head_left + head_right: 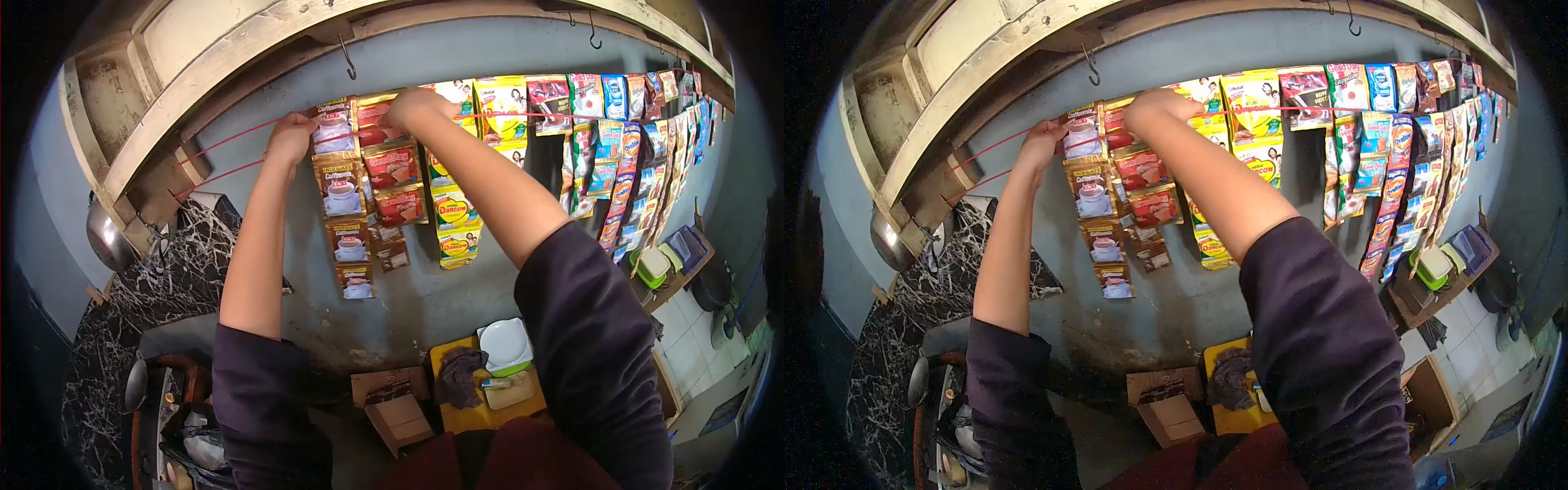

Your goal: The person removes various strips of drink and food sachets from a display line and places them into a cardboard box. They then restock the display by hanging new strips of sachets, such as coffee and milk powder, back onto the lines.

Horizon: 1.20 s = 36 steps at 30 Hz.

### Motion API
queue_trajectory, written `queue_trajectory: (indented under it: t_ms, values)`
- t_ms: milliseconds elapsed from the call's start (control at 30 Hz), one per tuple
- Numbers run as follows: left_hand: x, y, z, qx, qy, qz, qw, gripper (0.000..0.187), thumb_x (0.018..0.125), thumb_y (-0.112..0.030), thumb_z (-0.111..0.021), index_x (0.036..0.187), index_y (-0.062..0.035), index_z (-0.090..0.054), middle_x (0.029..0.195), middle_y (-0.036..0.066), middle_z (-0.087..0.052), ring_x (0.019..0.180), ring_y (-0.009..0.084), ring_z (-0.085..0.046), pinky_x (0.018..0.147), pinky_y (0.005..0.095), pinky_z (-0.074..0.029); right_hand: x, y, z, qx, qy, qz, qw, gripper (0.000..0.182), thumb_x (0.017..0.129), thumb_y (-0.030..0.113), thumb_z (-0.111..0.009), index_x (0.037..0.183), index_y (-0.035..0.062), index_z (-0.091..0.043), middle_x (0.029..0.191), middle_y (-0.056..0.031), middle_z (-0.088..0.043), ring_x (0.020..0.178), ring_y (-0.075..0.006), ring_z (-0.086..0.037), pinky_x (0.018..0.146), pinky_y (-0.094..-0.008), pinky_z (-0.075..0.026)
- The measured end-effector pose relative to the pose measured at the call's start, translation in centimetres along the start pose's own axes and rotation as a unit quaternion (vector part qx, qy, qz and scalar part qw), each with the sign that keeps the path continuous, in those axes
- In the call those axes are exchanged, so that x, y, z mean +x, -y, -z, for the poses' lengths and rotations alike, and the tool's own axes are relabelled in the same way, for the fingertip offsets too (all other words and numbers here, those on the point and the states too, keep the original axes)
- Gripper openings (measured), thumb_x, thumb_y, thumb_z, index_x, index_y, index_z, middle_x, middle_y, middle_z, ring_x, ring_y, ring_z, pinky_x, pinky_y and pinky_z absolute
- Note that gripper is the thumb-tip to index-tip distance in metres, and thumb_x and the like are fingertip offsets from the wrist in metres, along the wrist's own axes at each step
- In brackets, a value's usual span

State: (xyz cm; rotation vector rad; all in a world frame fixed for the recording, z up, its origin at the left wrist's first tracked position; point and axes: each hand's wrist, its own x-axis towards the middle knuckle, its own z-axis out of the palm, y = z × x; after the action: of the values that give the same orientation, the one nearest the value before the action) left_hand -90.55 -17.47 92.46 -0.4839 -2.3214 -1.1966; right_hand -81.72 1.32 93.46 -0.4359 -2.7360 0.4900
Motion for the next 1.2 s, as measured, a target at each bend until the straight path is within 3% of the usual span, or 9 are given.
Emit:
queue_trajectory:
  t_ms: [267,333,400,467,600,800,1000,1100,1200]
  values:
    - [1.1,-1.7,2.2,-0.163,-0.127,0.029,0.978,0.014,0.079,-0.018,-0.056,0.082,-0.005,-0.051,0.076,0.007,-0.054,0.07,0.0156,-0.05,0.064,0.0278,-0.04,4.1,-1.5,3.0,0.202,-0.128,0.058,0.969,0.023,0.067,0.018,-0.061,0.088,0.01,-0.065,0.095,-0.005,-0.062,0.089,-0.0195,-0.058,0.073,-0.0334,-0.046]
    - [3.2,-0.2,3.5,-0.495,-0.041,0.049,0.867,0.01,0.082,-0.012,-0.052,0.087,-0.004,-0.049,0.081,0.009,-0.056,0.075,0.0178,-0.054,0.07,0.0293,-0.043,5.7,-2.3,3.2,0.289,-0.168,0.064,0.94,0.02,0.069,0.017,-0.058,0.085,0.0086,-0.065,0.09,-0.0068,-0.063,0.082,-0.021,-0.06,0.069,-0.0353,-0.047]
    - [4.3,0.9,4.5,-0.522,-0.037,0.022,0.852,0.008,0.083,-0.007,-0.047,0.09,-0.0026,-0.049,0.084,0.009,-0.056,0.083,0.0202,-0.054,0.079,0.0324,-0.043,6.5,-3.0,3.1,0.563,-0.151,0.104,0.806,0.02,0.073,0.015,-0.05,0.083,0.0022,-0.062,0.079,-0.0126,-0.062,0.073,-0.0235,-0.06,0.065,-0.0389,-0.048]
    - [3.4,0.8,4.8,-0.596,-0.063,-0.012,0.8,0.011,0.084,-0.007,-0.047,0.093,-0.0009,-0.048,0.089,0.009,-0.055,0.086,0.02,-0.053,0.082,0.0312,-0.042,5.8,-3.7,4.4,0.83,-0.079,0.104,0.542,0.02,0.08,0.018,-0.044,0.084,0.0013,-0.054,0.077,-0.0149,-0.058,0.073,-0.0234,-0.056,0.074,-0.0383,-0.044]
    - [-1.5,-3.5,6.1,-0.607,-0.079,-0.095,0.785,0.021,0.086,-0.015,-0.04,0.101,-0.002,-0.048,0.107,0.01,-0.053,0.102,0.0207,-0.048,0.092,0.0361,-0.035,3.6,-7.7,7.0,0.82,0.121,0.235,0.508,0.026,0.079,0.019,-0.056,0.096,0.0014,-0.049,0.082,-0.0105,-0.058,0.073,-0.0222,-0.057,0.066,-0.0339,-0.047]
    - [-3.8,-4.3,8.6,-0.466,0.074,0.039,0.881,0.028,0.082,-0.025,-0.049,0.1,-0.0039,-0.052,0.099,0.008,-0.059,0.091,0.0194,-0.056,0.08,0.0354,-0.044,5.0,-10.2,5.6,0.685,0.098,0.124,0.711,0.022,0.079,0.024,-0.055,0.088,0.004,-0.053,0.085,-0.0107,-0.061,0.079,-0.0197,-0.058,0.082,-0.0385,-0.041]
    - [-4.6,-3.5,7.3,-0.286,0.172,0.156,0.93,0.027,0.078,-0.025,-0.059,0.096,-0.0062,-0.055,0.087,0.006,-0.061,0.075,0.0114,-0.059,0.067,0.0254,-0.049,2.8,-10.4,5.4,0.604,0.19,-0.023,0.773,0.024,0.075,0.019,-0.059,0.088,0.0002,-0.051,0.086,-0.0128,-0.061,0.078,-0.0188,-0.061,0.073,-0.0357,-0.05]
    - [-3.5,-3.5,7.3,-0.262,0.173,0.103,0.944,0.03,0.078,-0.021,-0.06,0.102,-0.0042,-0.052,0.089,0.006,-0.06,0.077,0.0131,-0.059,0.067,0.0253,-0.049,2.7,-10.0,4.6,0.535,0.301,0.08,0.786,0.042,0.072,0.021,-0.066,0.104,0.0029,-0.047,0.09,-0.0098,-0.061,0.077,-0.017,-0.06,0.072,-0.033,-0.05]
    - [-3.1,-3.2,6.0,-0.379,0.077,-0.006,0.922,0.031,0.079,-0.015,-0.057,0.107,-0.0027,-0.048,0.095,0.008,-0.058,0.078,0.0161,-0.059,0.068,0.0285,-0.05,1.4,-8.8,4.1,0.634,0.007,0.179,0.753,0.043,0.068,0.004,-0.068,0.105,0.0032,-0.045,0.09,-0.0076,-0.059,0.079,-0.016,-0.059,0.068,-0.03,-0.051]
